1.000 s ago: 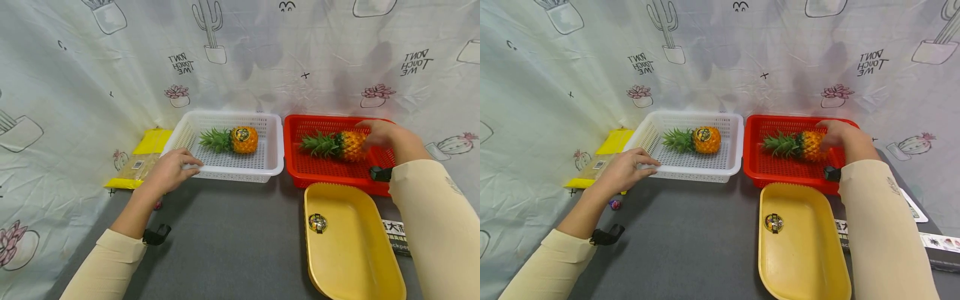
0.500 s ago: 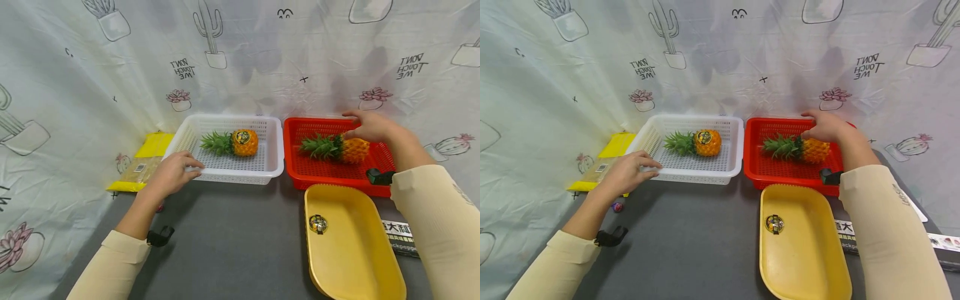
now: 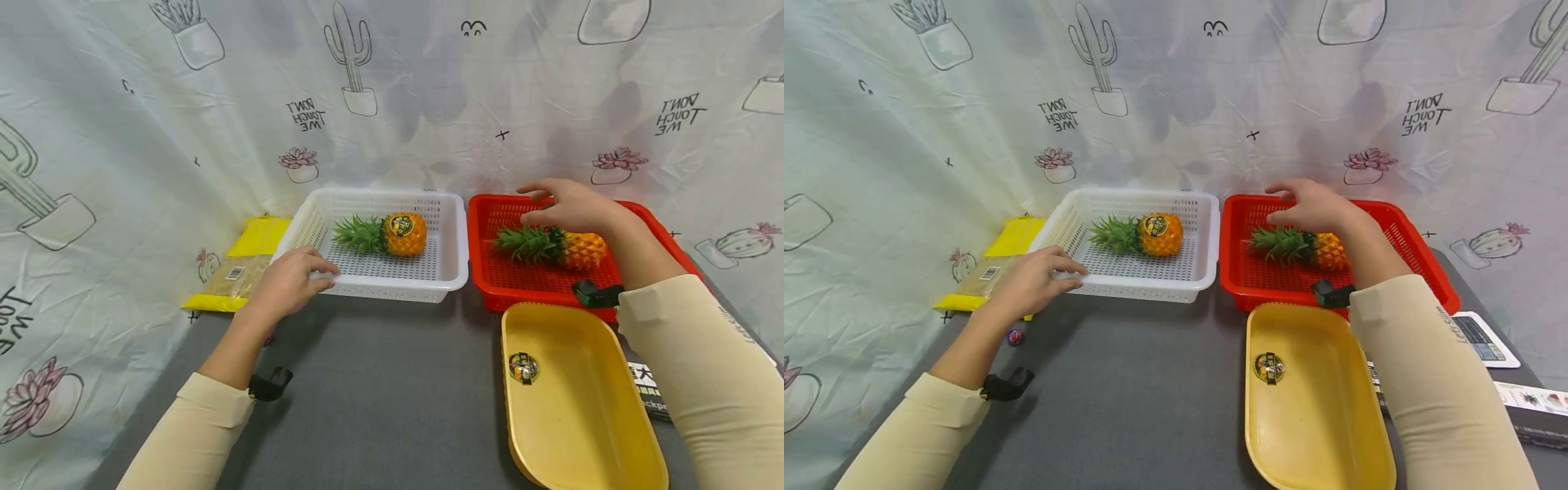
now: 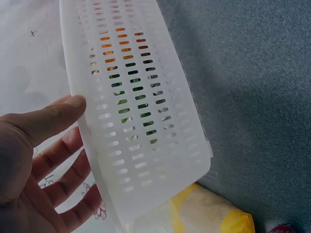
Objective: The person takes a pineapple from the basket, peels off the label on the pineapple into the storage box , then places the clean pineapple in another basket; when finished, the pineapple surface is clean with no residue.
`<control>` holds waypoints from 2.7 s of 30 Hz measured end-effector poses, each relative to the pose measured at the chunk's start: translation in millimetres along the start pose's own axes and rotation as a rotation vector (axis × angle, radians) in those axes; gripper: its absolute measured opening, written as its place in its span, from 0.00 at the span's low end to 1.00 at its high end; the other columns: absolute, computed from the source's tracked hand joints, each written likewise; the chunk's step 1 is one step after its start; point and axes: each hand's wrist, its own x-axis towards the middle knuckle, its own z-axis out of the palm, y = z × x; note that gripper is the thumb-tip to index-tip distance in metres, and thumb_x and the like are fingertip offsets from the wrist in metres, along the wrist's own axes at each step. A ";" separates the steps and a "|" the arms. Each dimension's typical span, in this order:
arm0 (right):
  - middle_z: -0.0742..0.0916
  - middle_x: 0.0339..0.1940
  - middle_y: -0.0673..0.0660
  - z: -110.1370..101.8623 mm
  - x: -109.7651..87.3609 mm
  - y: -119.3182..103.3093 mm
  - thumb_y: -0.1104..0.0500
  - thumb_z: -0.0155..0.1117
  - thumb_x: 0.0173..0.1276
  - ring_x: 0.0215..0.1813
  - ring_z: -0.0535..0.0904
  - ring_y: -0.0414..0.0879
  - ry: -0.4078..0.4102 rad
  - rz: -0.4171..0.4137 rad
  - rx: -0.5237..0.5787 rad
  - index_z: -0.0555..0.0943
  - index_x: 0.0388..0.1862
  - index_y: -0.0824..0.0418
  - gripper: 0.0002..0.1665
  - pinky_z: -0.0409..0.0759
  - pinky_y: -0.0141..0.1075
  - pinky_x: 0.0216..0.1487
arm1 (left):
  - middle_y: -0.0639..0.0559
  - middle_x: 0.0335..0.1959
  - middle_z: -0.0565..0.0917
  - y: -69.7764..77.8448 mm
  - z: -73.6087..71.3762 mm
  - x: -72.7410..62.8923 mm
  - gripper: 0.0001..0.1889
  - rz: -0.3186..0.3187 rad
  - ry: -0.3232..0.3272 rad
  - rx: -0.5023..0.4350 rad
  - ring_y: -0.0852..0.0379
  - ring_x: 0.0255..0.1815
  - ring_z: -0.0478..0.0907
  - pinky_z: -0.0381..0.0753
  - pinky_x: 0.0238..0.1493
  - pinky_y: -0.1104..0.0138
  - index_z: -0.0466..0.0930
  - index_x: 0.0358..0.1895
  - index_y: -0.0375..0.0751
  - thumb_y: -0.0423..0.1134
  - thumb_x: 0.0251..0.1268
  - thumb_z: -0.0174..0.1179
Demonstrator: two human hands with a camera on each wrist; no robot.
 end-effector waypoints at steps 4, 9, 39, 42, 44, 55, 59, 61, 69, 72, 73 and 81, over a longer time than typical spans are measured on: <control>0.74 0.73 0.73 6.3 6.0 -15.4 0.49 0.63 0.76 0.72 0.70 0.69 -0.009 -0.017 0.026 0.65 0.80 0.59 0.38 0.72 0.66 0.66 | 0.46 0.51 0.84 2.1 0.9 0.0 0.11 -0.018 0.001 0.031 0.43 0.52 0.80 0.80 0.53 0.49 0.91 0.52 0.46 0.39 0.70 0.68; 0.75 0.73 0.73 12.7 14.8 -28.7 0.50 0.64 0.75 0.73 0.70 0.69 -0.008 -0.049 0.038 0.66 0.79 0.58 0.38 0.72 0.66 0.67 | 0.45 0.52 0.84 4.7 2.3 1.8 0.11 -0.029 0.000 0.052 0.43 0.53 0.80 0.80 0.55 0.48 0.91 0.52 0.47 0.40 0.70 0.68; 0.73 0.76 0.67 66.9 92.6 -92.1 0.54 0.70 0.68 0.69 0.74 0.63 -0.090 0.005 0.211 0.67 0.79 0.54 0.41 0.79 0.57 0.66 | 0.48 0.47 0.86 5.4 3.2 1.0 0.10 -0.029 0.023 0.073 0.46 0.48 0.81 0.80 0.49 0.52 0.92 0.50 0.48 0.39 0.69 0.69; 0.72 0.77 0.68 69.5 99.2 -96.0 0.55 0.70 0.68 0.70 0.73 0.64 -0.111 0.017 0.202 0.67 0.79 0.54 0.42 0.78 0.57 0.67 | 0.48 0.48 0.86 5.5 2.3 0.5 0.10 -0.033 0.023 0.079 0.46 0.48 0.81 0.80 0.48 0.53 0.92 0.50 0.48 0.39 0.69 0.69; 0.71 0.78 0.68 71.0 103.1 -98.1 0.55 0.71 0.67 0.71 0.72 0.64 -0.128 0.026 0.187 0.66 0.79 0.54 0.43 0.78 0.58 0.67 | 0.48 0.48 0.86 6.0 1.6 0.1 0.10 -0.037 0.022 0.081 0.46 0.48 0.81 0.80 0.49 0.53 0.92 0.51 0.48 0.39 0.69 0.69; 0.69 0.78 0.69 79.9 127.0 -105.3 0.57 0.70 0.66 0.75 0.68 0.64 -0.194 0.053 0.045 0.66 0.79 0.55 0.43 0.72 0.59 0.72 | 0.48 0.47 0.85 4.0 3.1 -2.1 0.11 -0.039 0.039 0.071 0.46 0.48 0.80 0.81 0.49 0.53 0.92 0.50 0.48 0.39 0.68 0.70; 0.69 0.78 0.68 84.3 133.9 -109.7 0.57 0.71 0.66 0.75 0.67 0.64 -0.211 0.049 0.009 0.66 0.79 0.56 0.44 0.72 0.58 0.72 | 0.47 0.47 0.84 1.2 3.5 -4.0 0.11 -0.033 0.057 0.071 0.45 0.49 0.80 0.81 0.49 0.52 0.92 0.50 0.48 0.38 0.67 0.70; 0.69 0.78 0.67 86.2 136.5 -111.0 0.57 0.72 0.65 0.76 0.67 0.63 -0.218 0.060 -0.005 0.66 0.80 0.56 0.45 0.71 0.58 0.73 | 0.47 0.47 0.84 0.5 3.4 -4.0 0.11 -0.033 0.055 0.073 0.45 0.49 0.80 0.81 0.50 0.52 0.92 0.51 0.47 0.39 0.67 0.71; 0.70 0.77 0.66 94.5 145.6 -112.9 0.60 0.71 0.64 0.75 0.66 0.62 -0.265 0.071 -0.034 0.64 0.81 0.51 0.47 0.70 0.58 0.73 | 0.47 0.47 0.84 2.1 3.8 -3.0 0.11 -0.022 0.054 0.073 0.46 0.48 0.81 0.81 0.48 0.52 0.92 0.51 0.48 0.39 0.67 0.71; 0.70 0.77 0.65 100.3 149.6 -111.6 0.61 0.71 0.63 0.75 0.66 0.62 -0.298 0.044 -0.031 0.63 0.82 0.52 0.49 0.70 0.57 0.74 | 0.48 0.46 0.84 2.3 5.2 -3.5 0.11 -0.020 0.056 0.073 0.46 0.47 0.80 0.81 0.47 0.53 0.92 0.51 0.48 0.39 0.67 0.71; 0.70 0.78 0.65 102.0 150.4 -111.0 0.62 0.71 0.63 0.75 0.66 0.61 -0.307 0.042 -0.023 0.63 0.82 0.52 0.49 0.69 0.56 0.75 | 0.48 0.46 0.84 2.5 5.6 -3.6 0.11 -0.020 0.055 0.073 0.47 0.46 0.80 0.81 0.46 0.53 0.92 0.51 0.48 0.39 0.66 0.71; 0.71 0.76 0.63 107.5 154.7 -105.4 0.62 0.74 0.60 0.73 0.66 0.61 -0.263 0.065 0.001 0.61 0.82 0.51 0.53 0.67 0.58 0.76 | 0.49 0.46 0.84 2.6 6.0 -0.9 0.11 -0.023 0.061 0.085 0.48 0.47 0.80 0.81 0.46 0.54 0.92 0.50 0.49 0.40 0.66 0.72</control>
